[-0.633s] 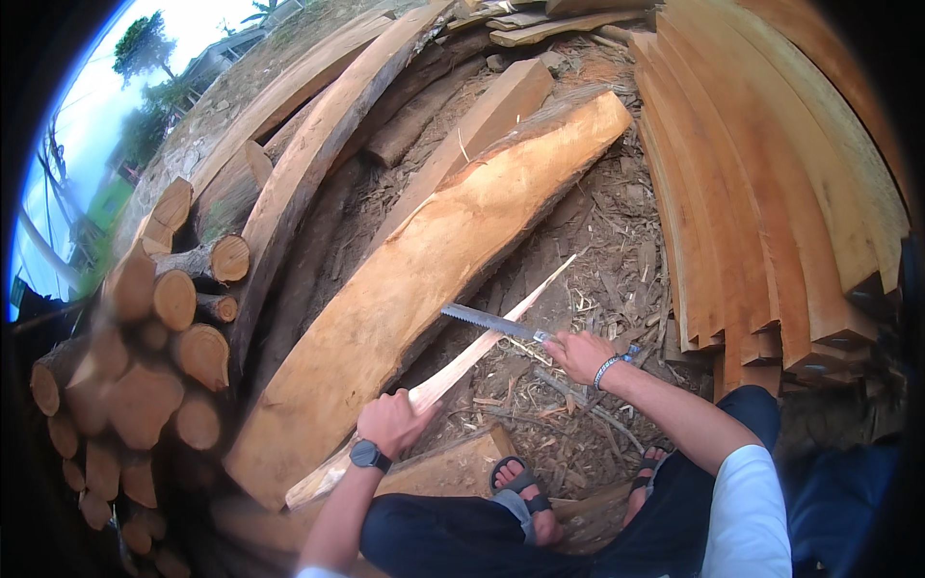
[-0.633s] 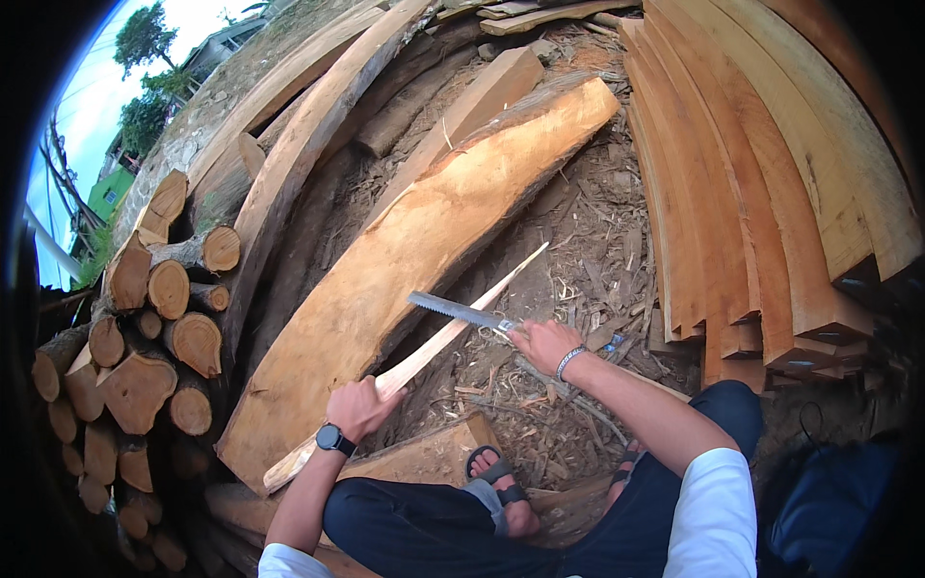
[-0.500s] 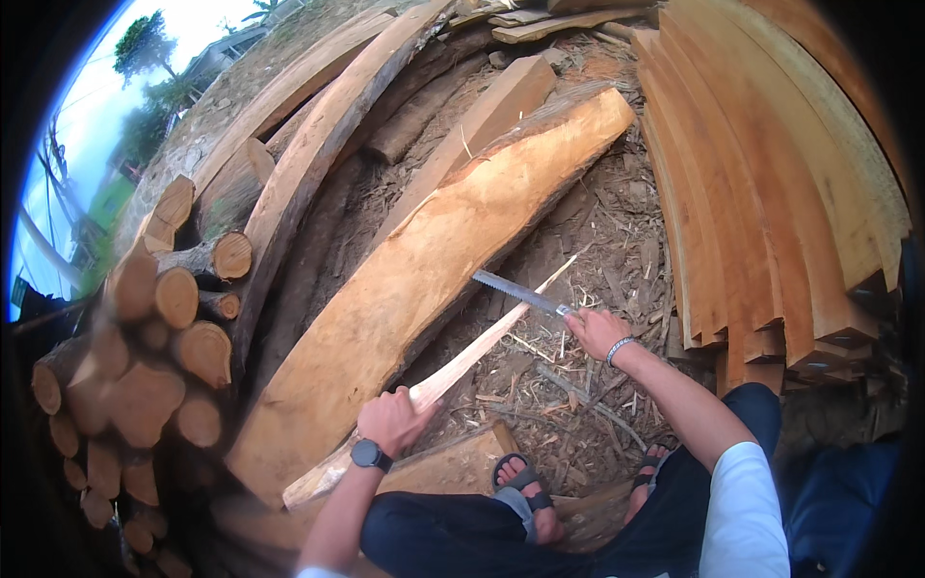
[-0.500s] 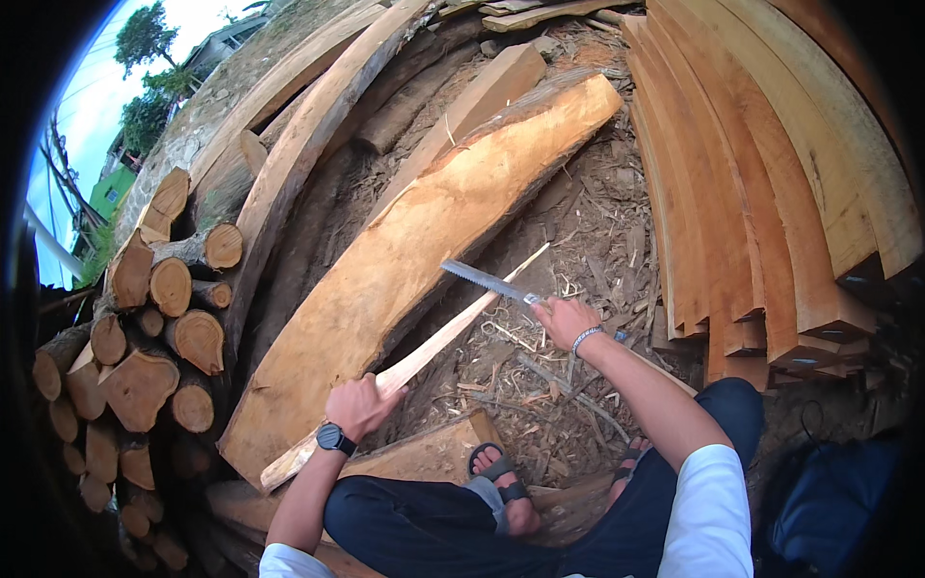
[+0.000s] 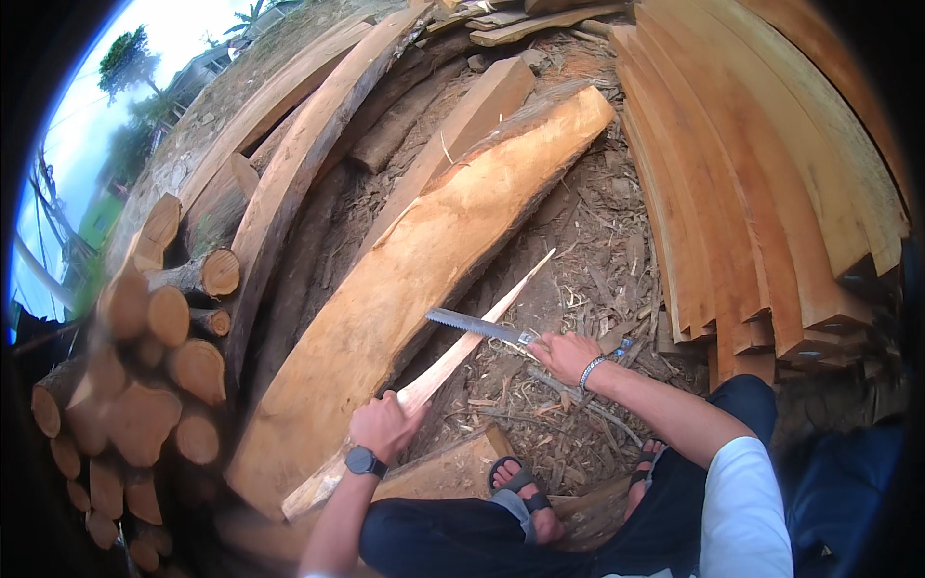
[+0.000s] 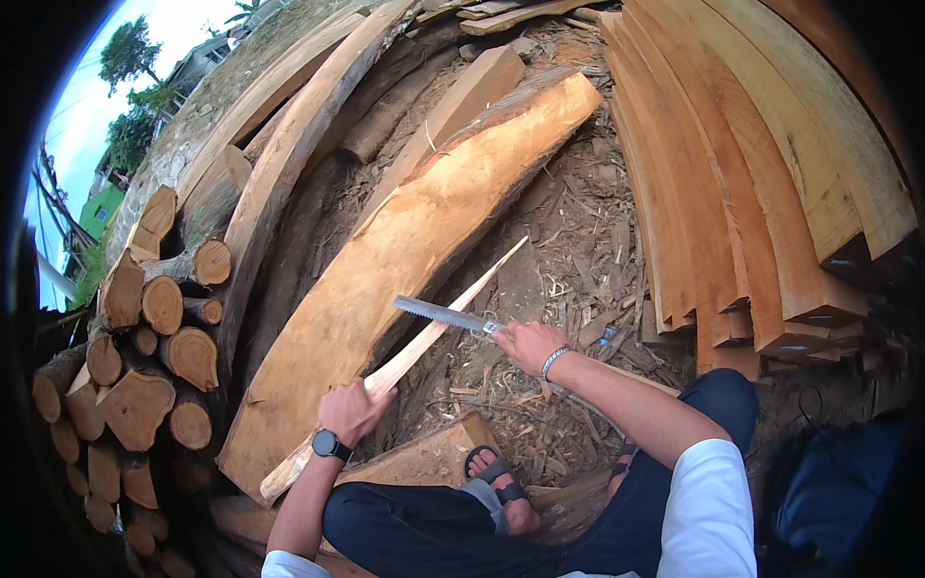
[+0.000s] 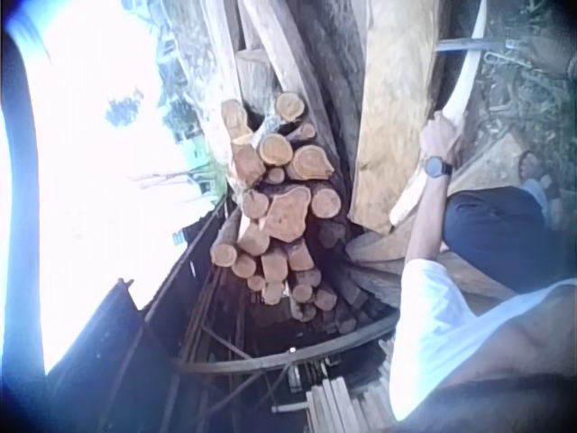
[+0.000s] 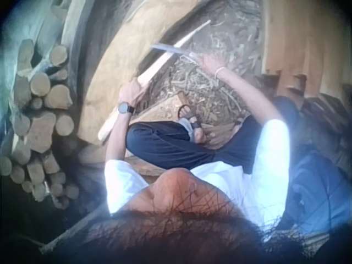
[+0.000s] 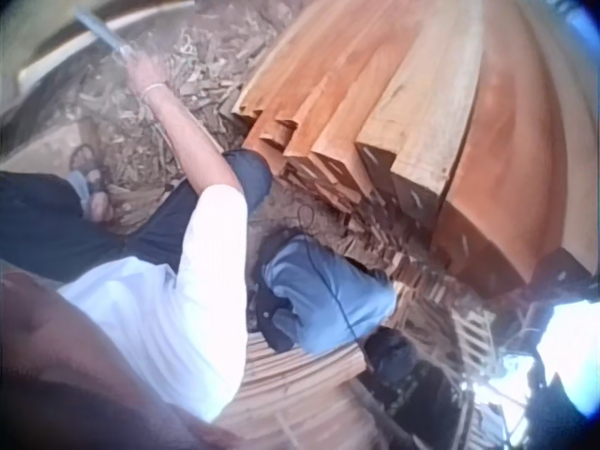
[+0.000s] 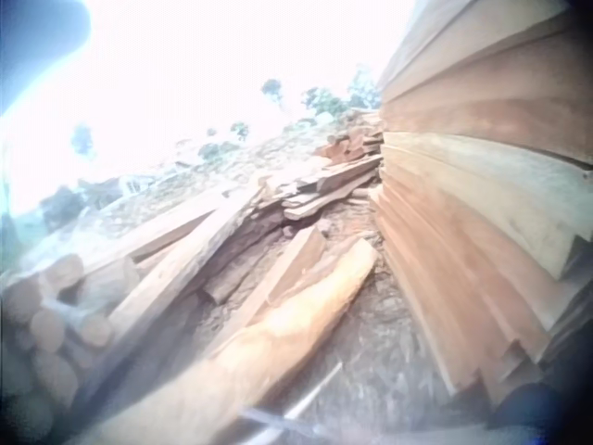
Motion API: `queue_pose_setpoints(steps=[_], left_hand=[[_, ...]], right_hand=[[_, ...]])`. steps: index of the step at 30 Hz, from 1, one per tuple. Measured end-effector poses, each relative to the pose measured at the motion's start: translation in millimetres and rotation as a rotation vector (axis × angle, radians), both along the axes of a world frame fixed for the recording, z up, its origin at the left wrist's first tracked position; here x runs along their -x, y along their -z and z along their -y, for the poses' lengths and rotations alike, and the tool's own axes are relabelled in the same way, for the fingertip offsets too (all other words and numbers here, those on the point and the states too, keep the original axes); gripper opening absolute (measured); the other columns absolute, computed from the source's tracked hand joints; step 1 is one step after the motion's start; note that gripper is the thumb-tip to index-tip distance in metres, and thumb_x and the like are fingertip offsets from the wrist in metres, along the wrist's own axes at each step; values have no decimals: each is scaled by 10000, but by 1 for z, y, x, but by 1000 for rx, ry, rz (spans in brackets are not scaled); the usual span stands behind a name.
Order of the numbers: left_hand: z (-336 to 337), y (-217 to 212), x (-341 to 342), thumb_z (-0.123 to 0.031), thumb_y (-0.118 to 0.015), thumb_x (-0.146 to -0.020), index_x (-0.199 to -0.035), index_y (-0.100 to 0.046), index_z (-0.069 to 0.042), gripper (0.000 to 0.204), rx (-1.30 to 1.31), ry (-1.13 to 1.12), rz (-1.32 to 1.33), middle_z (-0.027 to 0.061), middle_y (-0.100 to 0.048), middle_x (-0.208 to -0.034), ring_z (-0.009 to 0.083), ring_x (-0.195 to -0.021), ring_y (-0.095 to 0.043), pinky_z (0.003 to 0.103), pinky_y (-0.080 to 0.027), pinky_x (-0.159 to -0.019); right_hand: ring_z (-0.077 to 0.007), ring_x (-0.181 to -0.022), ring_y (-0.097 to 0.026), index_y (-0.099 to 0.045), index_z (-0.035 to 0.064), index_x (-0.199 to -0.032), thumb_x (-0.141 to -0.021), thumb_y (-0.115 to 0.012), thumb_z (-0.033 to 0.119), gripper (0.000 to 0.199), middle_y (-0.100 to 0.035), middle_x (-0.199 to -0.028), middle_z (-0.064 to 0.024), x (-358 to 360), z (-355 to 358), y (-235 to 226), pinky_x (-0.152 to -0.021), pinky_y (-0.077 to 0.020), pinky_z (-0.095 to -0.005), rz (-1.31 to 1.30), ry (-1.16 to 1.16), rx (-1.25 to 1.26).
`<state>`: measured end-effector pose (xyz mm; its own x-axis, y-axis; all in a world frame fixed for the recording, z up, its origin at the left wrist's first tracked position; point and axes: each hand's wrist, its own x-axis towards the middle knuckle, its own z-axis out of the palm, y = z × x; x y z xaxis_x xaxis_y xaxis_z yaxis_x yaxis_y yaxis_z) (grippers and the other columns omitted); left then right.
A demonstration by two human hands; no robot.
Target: The person uses a saw-like tool to shave thin layers off a piece of wood held in their left hand, working the tool along the wood's length.
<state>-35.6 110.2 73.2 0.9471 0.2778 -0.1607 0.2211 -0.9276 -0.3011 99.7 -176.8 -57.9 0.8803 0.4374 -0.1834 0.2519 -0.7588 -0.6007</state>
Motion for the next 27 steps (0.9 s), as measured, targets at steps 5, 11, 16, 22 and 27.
queue_pose_setpoints(steps=[5, 11, 16, 22, 27], left_hand=[[7, -4, 1, -681, -512, -859, -806, -647, 37, 732, -7, 9, 33, 260, -667, -726, 385, -688, -680, 471, -528, -612], [5, -2, 0, -683, -516, -857, -806, -651, 28, 725, -11, -22, 28, 263, -667, -735, 389, -700, -679, 474, -528, -620], [8, -5, -2, -681, -523, -856, -812, -654, 26, 720, -9, 2, 26, 262, -669, -740, 393, -707, -681, 474, -529, -621], [7, 0, -3, -670, -524, -862, -820, -655, 28, 711, -8, 4, 46, 258, -668, -731, 388, -698, -683, 467, -527, -604], [7, 3, -2, -673, -522, -865, -821, -657, 29, 716, -28, 21, 36, 257, -668, -724, 388, -699, -684, 463, -530, -604]], right_hand=[[-443, -897, -666, -619, 51, -1072, -999, -354, 539, 560, -689, -924, -256, -24, 25, 9, -794, -519, -547, 30, 120, -19], [-439, -887, -669, -634, 58, -1073, -987, -380, 553, 563, -693, -909, -245, 10, -11, -5, -809, -522, -542, -1, -59, -4], [-423, -907, -672, -624, 57, -1097, -995, -363, 553, 569, -689, -919, -253, -16, 19, 8, -797, -521, -539, 6, 152, -42], [-420, -878, -679, -619, 46, -1082, -1002, -348, 545, 574, -691, -880, -249, 19, -16, -12, -779, -522, -543, -13, -57, -11], [-438, -877, -672, -608, 27, -1029, -996, -360, 555, 584, -689, -871, -251, -23, 26, 14, -777, -531, -541, -36, 208, -65]])
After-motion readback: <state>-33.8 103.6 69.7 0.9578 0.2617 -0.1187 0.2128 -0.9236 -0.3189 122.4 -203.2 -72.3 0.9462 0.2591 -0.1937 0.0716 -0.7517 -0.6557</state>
